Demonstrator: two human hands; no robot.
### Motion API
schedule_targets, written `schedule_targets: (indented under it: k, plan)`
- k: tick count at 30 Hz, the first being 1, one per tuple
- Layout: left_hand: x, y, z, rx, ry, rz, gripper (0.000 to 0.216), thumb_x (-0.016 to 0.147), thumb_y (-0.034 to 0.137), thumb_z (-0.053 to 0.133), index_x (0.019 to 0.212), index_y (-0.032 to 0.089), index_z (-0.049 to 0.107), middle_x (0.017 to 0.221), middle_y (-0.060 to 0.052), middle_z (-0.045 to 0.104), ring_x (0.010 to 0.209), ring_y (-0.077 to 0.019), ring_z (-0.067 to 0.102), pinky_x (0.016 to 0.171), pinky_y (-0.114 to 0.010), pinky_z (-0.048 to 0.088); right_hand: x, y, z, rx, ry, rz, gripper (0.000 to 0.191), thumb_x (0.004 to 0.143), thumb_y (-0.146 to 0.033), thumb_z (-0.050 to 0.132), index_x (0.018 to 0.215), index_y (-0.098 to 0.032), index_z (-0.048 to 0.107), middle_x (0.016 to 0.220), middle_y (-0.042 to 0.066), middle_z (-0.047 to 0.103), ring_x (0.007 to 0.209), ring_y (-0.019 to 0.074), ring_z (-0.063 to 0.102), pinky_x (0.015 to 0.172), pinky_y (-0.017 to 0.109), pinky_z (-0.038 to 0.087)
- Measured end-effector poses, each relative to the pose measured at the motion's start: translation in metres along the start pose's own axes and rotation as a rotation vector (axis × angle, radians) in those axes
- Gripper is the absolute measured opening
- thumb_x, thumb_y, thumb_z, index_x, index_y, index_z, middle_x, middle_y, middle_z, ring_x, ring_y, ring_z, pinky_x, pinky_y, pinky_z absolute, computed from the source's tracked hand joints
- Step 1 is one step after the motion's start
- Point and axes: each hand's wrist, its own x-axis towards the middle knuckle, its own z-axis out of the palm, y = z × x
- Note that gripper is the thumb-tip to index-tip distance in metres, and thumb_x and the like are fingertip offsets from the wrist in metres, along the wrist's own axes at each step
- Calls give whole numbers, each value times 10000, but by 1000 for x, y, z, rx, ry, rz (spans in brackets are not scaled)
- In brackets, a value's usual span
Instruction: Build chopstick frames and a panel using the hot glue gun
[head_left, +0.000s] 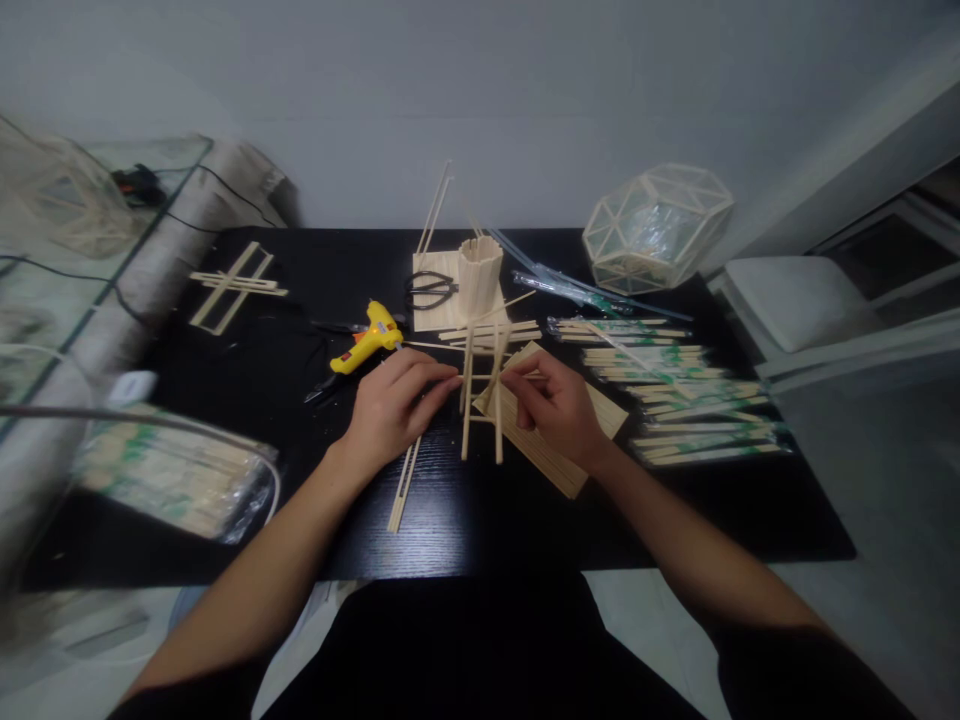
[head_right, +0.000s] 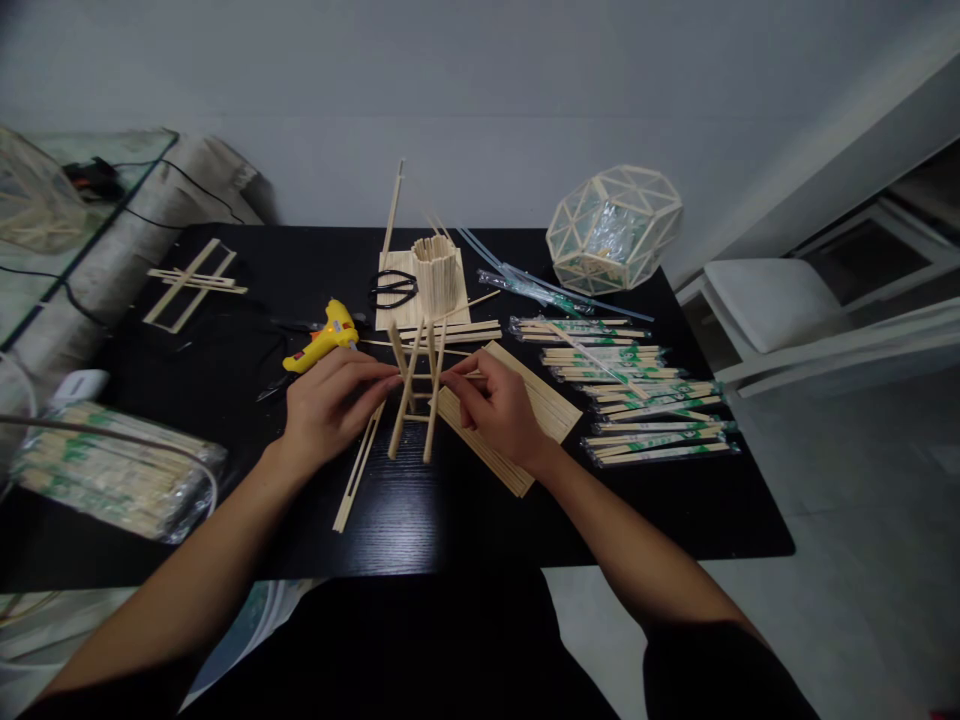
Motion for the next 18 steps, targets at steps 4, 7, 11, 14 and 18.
schedule_targets:
  k: [4,7,11,14,18]
  plan:
    - [0,1,0,-2,7,-6,65,998,203,718,1053,171,732,906,-48,739,817,-144,702,760,-278,586,0,-2,0,-22,0,-7,495,906,-715,722,868,-237,599,498,-92,521,400,96,491,422,224,399]
    - [0,0,0,7,14,-3,59,1007,201,702,1049,174,732,907,-47,741,809,-141,703,755,-275,584,0,-2,0,-23,-8,-11,516,902,-740,707,872,-238,587,498,-95,518,400,95,491,425,222,401]
    - [0,0,-1,7,8,9,85,1015,213,693,1076,175,738,920,-48,743,823,-144,704,759,-279,584,-1,2,0,-21,3,-25,466,932,-686,711,895,-231,616,542,-76,561,444,100,525,458,229,447]
    - [0,0,-1,5,-3,10,85,1008,215,707,1076,173,738,933,-52,747,834,-144,705,772,-277,582,-1,5,0,-64,52,-88,367,963,-579,734,902,-223,667,731,-18,668,545,104,598,511,238,515]
    - [-1,-1,0,-4,-1,6,91,991,186,725,1079,172,740,936,-49,746,838,-144,704,785,-279,579,-1,5,0,-122,103,-192,259,973,-470,750,905,-223,714,1262,82,708,729,130,701,554,266,595]
